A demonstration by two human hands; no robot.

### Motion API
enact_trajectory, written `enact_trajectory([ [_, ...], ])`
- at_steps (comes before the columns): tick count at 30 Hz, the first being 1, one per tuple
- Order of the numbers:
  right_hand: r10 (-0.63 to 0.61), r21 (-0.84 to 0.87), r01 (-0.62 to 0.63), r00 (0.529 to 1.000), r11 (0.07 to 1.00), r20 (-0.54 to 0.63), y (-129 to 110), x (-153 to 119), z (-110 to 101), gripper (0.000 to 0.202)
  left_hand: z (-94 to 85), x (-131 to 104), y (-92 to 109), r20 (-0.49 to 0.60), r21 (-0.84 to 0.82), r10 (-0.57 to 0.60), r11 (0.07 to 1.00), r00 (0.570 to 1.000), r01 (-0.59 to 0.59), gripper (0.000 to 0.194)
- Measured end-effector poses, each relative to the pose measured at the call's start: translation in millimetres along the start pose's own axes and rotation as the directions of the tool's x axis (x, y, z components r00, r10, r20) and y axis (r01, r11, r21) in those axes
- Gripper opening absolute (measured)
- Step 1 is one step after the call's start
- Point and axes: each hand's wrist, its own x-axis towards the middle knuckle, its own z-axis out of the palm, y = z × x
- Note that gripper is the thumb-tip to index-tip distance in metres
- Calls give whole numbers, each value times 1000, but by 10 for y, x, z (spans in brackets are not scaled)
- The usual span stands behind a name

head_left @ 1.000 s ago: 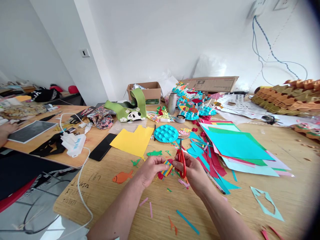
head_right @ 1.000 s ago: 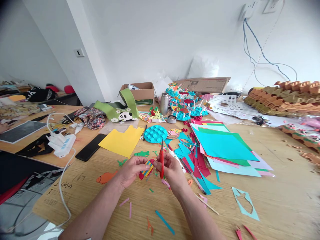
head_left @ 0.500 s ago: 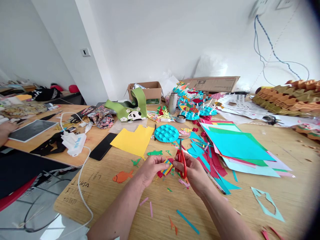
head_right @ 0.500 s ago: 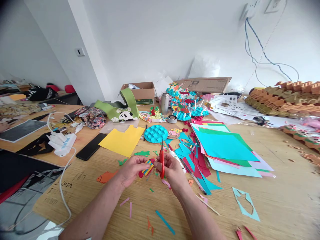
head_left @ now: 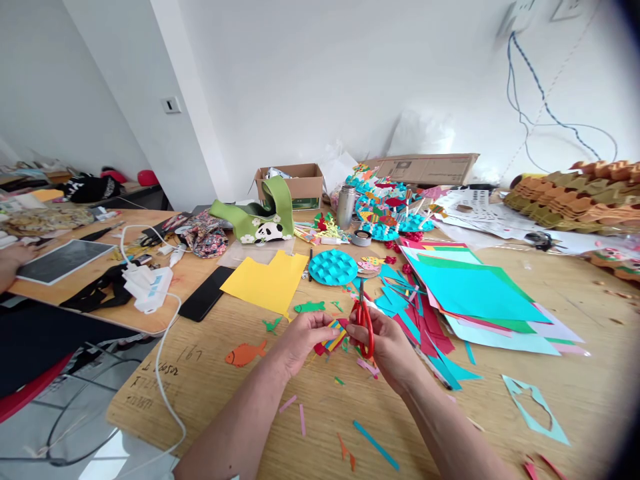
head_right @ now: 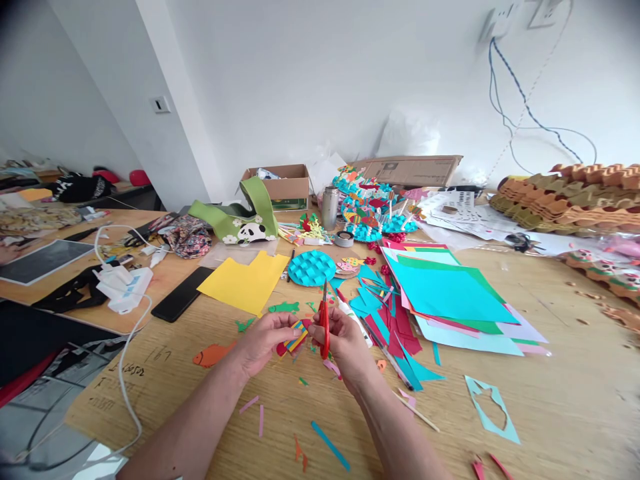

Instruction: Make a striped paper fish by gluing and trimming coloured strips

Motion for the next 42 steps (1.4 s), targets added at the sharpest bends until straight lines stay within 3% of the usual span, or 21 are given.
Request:
enact_trajectory([
  [2,-13,1,13,999,1000,-40,14,9,-5,44,-9,16,-12,-65,32,79,996,995,-77,35],
  [4,-23,7,24,997,1000,-80,22,16,-9,43,-17,29,-21,-183,175,245,961,952,-214,31],
  [6,-37,3,38,993,999,-116,22,18,-9,44,-14,27,-24,-241,407,474,841,847,-355,17],
  [8,-59,-18,57,988,998,-143,18,16,-5,46,6,11,-26,-178,605,645,667,743,-434,3],
  [9,-73,-32,69,985,997,-153,16,14,-2,47,21,0,-28,-126,665,681,597,721,-449,6],
  [12,-110,-89,96,980,991,-167,14,6,15,47,71,-22,-41,-14,743,685,495,729,-451,12],
  [16,-148,-155,124,977,980,-156,25,2,37,45,101,-15,-57,12,780,671,458,741,-427,14],
  [27,-207,-224,179,973,958,-106,71,-6,46,36,99,3,-89,-14,790,635,481,772,-381,12],
  [42,-237,-259,209,968,943,-84,98,-1,62,36,88,35,-146,-32,789,650,483,760,-380,12],
])
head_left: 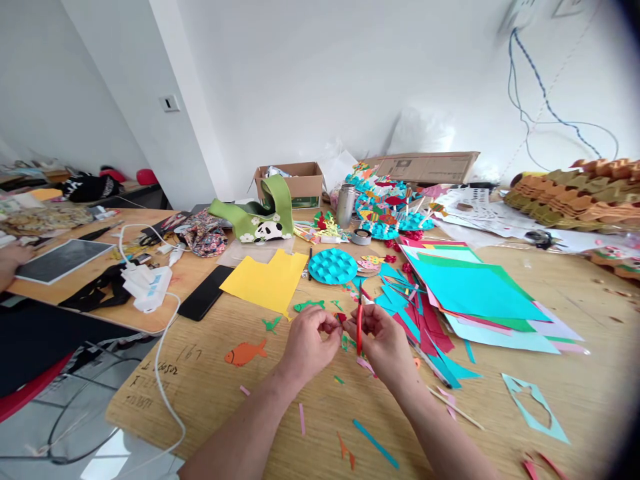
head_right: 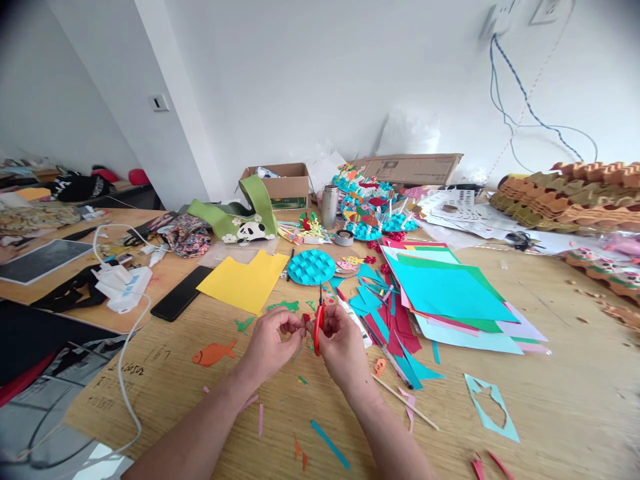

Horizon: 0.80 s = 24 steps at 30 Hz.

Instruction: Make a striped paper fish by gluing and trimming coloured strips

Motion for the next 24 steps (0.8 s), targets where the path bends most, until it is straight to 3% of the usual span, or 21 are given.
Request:
enact_trajectory([
  [24,0,-32,1,1000,999,14,-12,-4,1,35,0,12,2,25,19,-23,1000,999,23,14],
])
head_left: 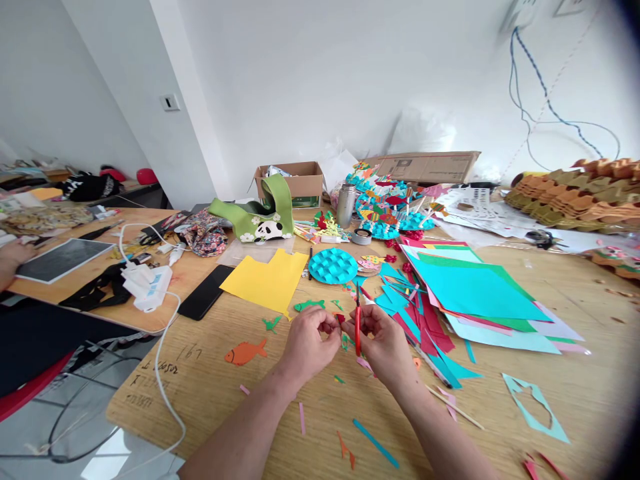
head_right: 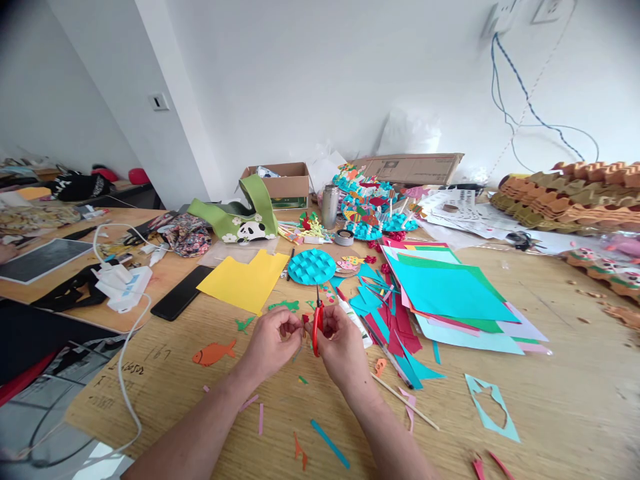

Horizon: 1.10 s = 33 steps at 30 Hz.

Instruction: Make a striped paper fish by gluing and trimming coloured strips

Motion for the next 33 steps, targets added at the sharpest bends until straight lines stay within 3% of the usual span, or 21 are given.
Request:
enact_trajectory([
  [33,17,-53,-18,1000,998,-13,21,-1,14,35,-3,-20,-12,-4,84,54,995,999,-54,17],
])
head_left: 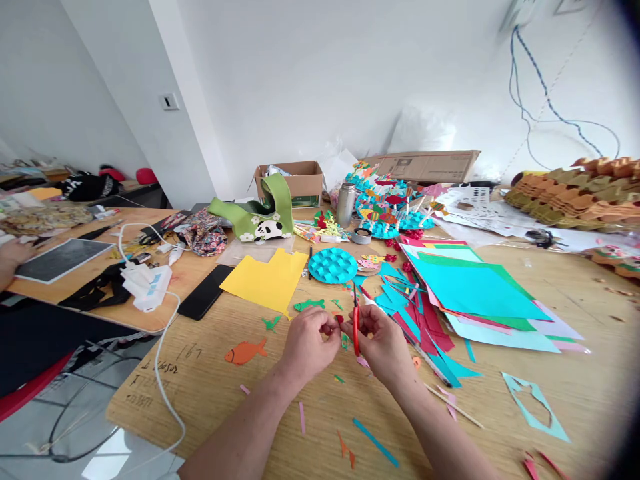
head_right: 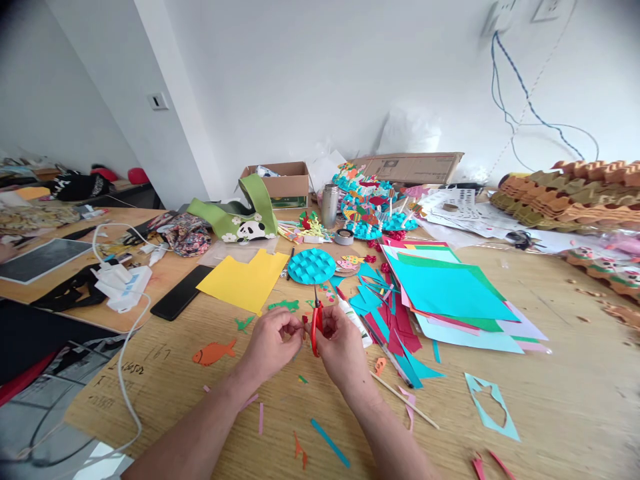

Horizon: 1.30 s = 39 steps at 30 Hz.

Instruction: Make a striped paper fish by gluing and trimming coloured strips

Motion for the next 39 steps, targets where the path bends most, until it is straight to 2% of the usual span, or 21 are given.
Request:
enact_trajectory([
  [8,5,20,-6,1000,1000,11,-5,-2,-6,37,-3,4,3,11,-6,-9,1000,1000,9,17],
  [22,34,45,-36,999,998,31,62,36,-37,42,6,15,-16,46,-81,-118,989,992,121,14],
  [39,-8,-13,8,1000,1000,20,-4,2,-1,36,3,10,-3,27,-13,-29,999,999,30,19],
])
